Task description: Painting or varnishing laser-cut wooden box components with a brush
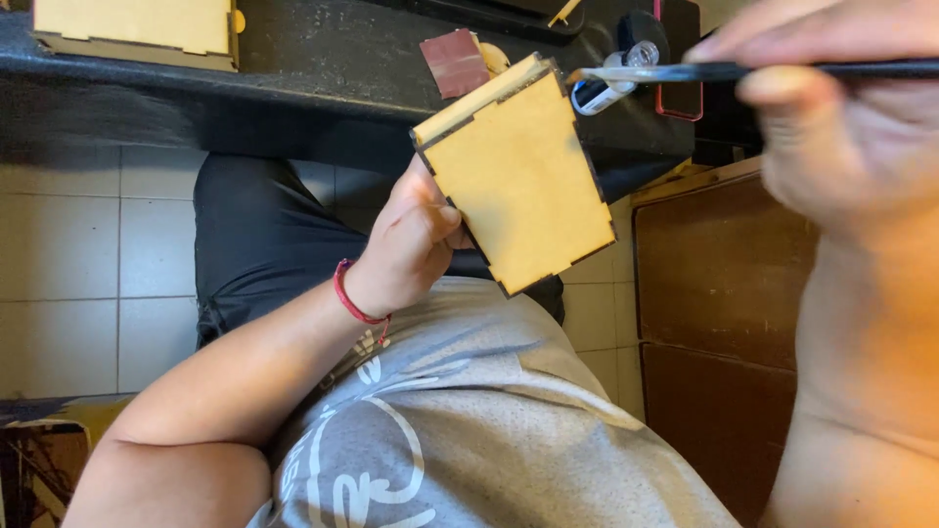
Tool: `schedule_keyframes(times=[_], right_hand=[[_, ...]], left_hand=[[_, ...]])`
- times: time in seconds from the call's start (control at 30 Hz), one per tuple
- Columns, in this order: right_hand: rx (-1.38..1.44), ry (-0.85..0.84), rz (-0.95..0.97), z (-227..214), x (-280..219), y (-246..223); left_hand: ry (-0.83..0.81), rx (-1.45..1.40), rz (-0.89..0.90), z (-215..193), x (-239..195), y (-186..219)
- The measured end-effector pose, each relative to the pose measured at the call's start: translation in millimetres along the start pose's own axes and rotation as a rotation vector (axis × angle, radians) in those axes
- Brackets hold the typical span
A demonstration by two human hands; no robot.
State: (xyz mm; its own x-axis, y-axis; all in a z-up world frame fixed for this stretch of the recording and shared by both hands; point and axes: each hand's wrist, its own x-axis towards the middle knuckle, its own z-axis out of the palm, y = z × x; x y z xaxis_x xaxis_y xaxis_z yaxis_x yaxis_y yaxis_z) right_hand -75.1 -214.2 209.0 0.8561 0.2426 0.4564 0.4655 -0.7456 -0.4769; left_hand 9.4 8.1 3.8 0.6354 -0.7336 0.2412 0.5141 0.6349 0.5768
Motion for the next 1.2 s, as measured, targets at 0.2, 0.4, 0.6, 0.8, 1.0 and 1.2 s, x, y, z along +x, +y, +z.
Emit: schedule_keyframes(times=[0.2,0.4,0.6,0.8,1.0,1.2], right_hand=[[0.048,-0.109,0.061,-9,5,-1],[0.042,-0.026,-0.069,-21,-16,37],[-0.182,0.263,-0.39,19,-15,36],[-0.12,0.179,-0.338,91,-12,-40],[-0.193,0.597,-0.317,87,-21,11],[-0.149,0.584,-0.33,101,-11,9]], left_hand=[[0.002,0.037,-0.06,10,3,9],[0.054,0.075,-0.093,21,3,16],[0.088,0.237,0.001,23,7,16],[0.005,0.375,0.256,16,8,6],[0.018,0.589,0.262,12,6,7],[0.059,0.857,0.236,13,5,18]])
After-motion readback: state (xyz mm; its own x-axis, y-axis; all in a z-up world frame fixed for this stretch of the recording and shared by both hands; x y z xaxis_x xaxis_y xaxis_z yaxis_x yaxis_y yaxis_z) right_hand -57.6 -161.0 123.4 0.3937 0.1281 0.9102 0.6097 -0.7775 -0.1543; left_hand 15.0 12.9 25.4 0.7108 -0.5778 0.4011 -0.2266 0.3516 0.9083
